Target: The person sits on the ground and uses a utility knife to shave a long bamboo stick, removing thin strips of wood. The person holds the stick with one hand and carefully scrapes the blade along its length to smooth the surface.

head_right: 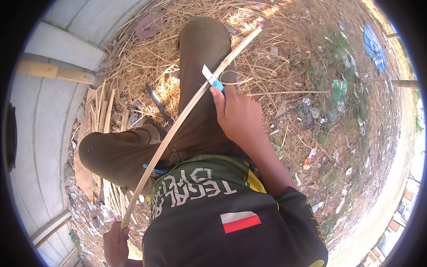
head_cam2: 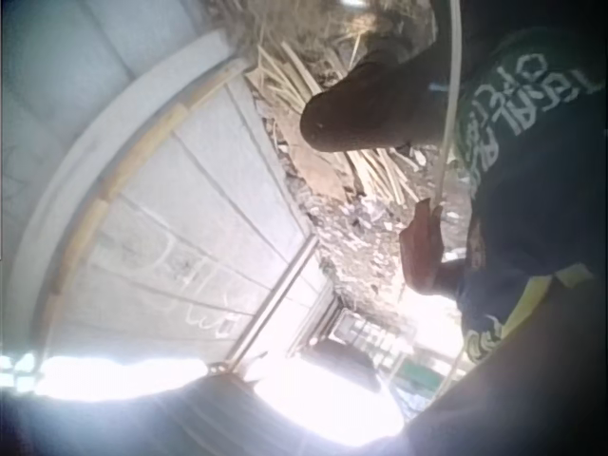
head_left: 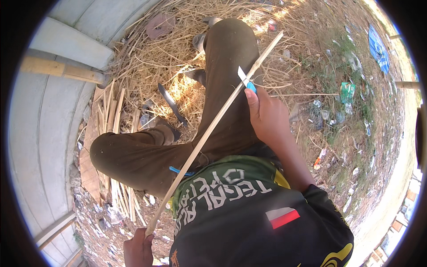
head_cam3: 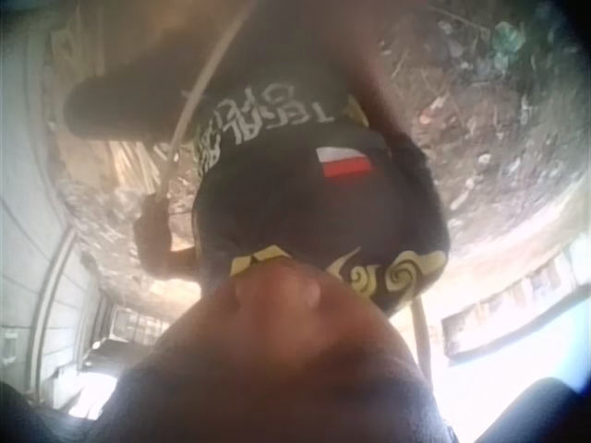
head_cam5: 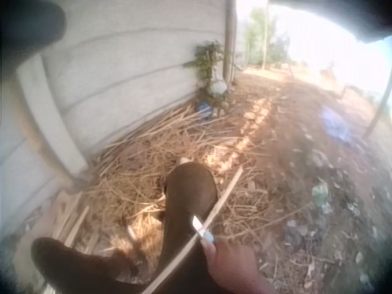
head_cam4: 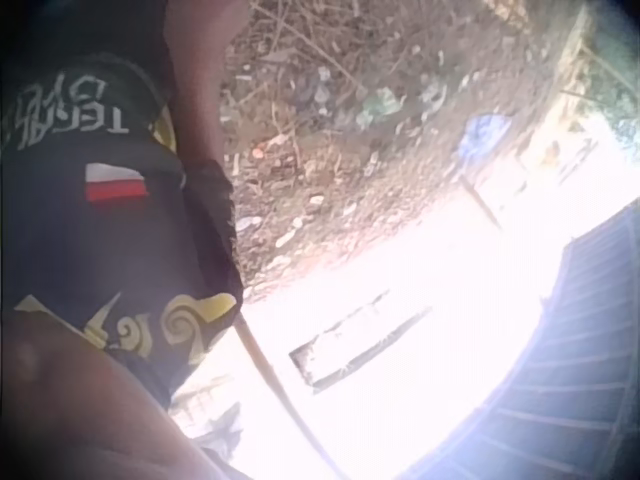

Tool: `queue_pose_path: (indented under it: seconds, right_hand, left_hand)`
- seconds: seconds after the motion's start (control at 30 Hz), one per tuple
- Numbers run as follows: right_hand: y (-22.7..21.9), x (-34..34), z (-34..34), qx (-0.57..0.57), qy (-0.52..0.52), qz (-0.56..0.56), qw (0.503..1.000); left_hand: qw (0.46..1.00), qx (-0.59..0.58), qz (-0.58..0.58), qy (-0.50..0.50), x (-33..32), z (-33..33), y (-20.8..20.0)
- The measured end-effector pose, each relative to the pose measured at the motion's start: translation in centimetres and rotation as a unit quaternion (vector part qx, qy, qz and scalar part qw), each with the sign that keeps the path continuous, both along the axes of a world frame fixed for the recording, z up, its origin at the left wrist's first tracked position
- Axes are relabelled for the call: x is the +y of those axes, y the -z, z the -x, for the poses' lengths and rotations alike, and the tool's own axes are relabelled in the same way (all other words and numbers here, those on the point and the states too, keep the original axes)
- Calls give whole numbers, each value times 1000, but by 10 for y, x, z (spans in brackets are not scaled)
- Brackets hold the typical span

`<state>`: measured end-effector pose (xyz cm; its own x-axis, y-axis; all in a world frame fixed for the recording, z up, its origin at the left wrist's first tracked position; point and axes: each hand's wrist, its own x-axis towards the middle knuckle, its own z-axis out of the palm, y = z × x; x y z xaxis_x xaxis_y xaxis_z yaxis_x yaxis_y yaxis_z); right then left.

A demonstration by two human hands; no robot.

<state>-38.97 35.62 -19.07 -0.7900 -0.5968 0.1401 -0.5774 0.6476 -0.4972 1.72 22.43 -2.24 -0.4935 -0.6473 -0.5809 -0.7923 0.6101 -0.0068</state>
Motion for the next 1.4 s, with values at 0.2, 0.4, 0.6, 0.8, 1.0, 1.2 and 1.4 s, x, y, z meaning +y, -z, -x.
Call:
queue_pose_path:
  seconds: [0.2,0.4,0.6,0.8,1.0,1.2,1.4]
  right_hand:
    - [-18,17,39,-461,-79,94,879]
    - [-9,15,17,43,-90,-43,994]
    - [17,-6,8,56,46,-61,996]
    - [115,27,56,-206,243,140,938]
    - [62,27,50,-193,147,326,914]
    - [12,20,25,-51,-98,66,992]
    - [0,20,13,3,-139,-1,990]
  left_hand:
    - [990,29,-85,-107,-17,6,8]
    - [978,117,-123,-122,-20,6,9]
    - [985,-22,-98,-138,-15,15,-7]
    - [982,-4,-90,-164,-13,-43,-40]
    - [981,18,-127,-144,-15,-8,-13]
    - [982,32,-142,-124,-39,23,-5]
    - [987,57,-137,-68,-48,28,-7]
